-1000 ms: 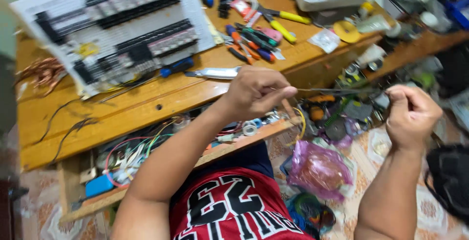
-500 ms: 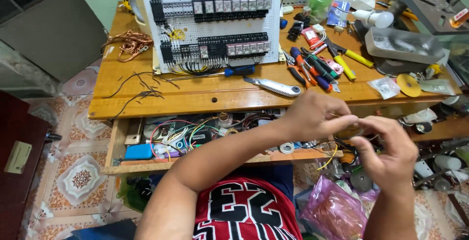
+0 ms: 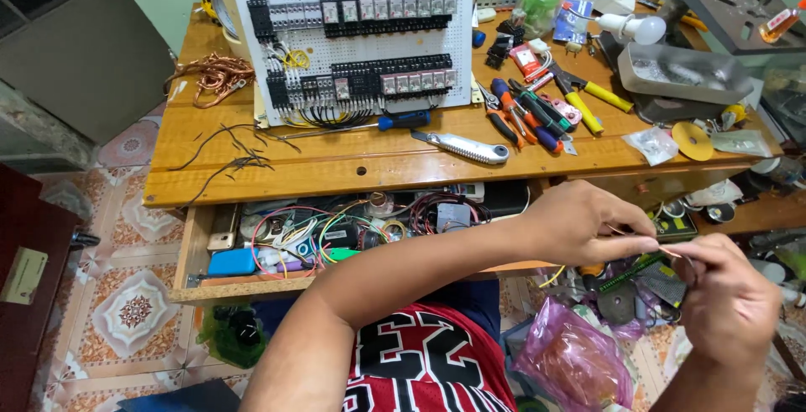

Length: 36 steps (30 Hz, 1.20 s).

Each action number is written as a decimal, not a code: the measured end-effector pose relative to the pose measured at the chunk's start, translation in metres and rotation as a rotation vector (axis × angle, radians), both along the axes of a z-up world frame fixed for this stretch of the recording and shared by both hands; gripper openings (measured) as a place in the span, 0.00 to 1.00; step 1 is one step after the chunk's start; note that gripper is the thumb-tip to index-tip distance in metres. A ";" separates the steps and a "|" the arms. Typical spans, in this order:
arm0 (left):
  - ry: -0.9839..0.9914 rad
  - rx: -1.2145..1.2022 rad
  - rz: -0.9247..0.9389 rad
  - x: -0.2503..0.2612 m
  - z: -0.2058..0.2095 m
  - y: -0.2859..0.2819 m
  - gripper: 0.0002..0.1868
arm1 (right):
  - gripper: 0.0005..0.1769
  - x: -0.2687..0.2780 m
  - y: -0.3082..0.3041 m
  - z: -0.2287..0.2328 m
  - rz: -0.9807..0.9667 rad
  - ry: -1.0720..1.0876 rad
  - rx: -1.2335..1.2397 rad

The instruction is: Wire an electrical relay panel by stripping wires and connecting them to terminals

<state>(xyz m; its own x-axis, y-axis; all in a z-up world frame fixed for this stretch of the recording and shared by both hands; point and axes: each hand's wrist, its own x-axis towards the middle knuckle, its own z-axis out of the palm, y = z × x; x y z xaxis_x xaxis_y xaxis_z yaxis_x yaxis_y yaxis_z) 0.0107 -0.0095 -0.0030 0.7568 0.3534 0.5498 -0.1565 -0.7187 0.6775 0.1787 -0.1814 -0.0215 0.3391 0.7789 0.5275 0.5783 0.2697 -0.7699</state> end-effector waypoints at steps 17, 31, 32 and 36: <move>0.116 -0.223 -0.351 0.037 -0.025 -0.019 0.03 | 0.03 -0.021 -0.018 0.019 -0.138 -0.396 -0.026; 0.273 -0.161 -0.185 0.041 -0.038 -0.024 0.11 | 0.08 -0.012 -0.008 -0.036 -0.116 -0.020 0.075; 0.275 -0.163 -0.187 0.041 -0.041 -0.028 0.11 | 0.08 -0.012 -0.005 -0.047 -0.118 -0.018 0.073; 0.217 -0.039 -0.061 0.046 -0.058 -0.047 0.18 | 0.14 -0.008 -0.001 -0.075 -0.088 0.529 0.282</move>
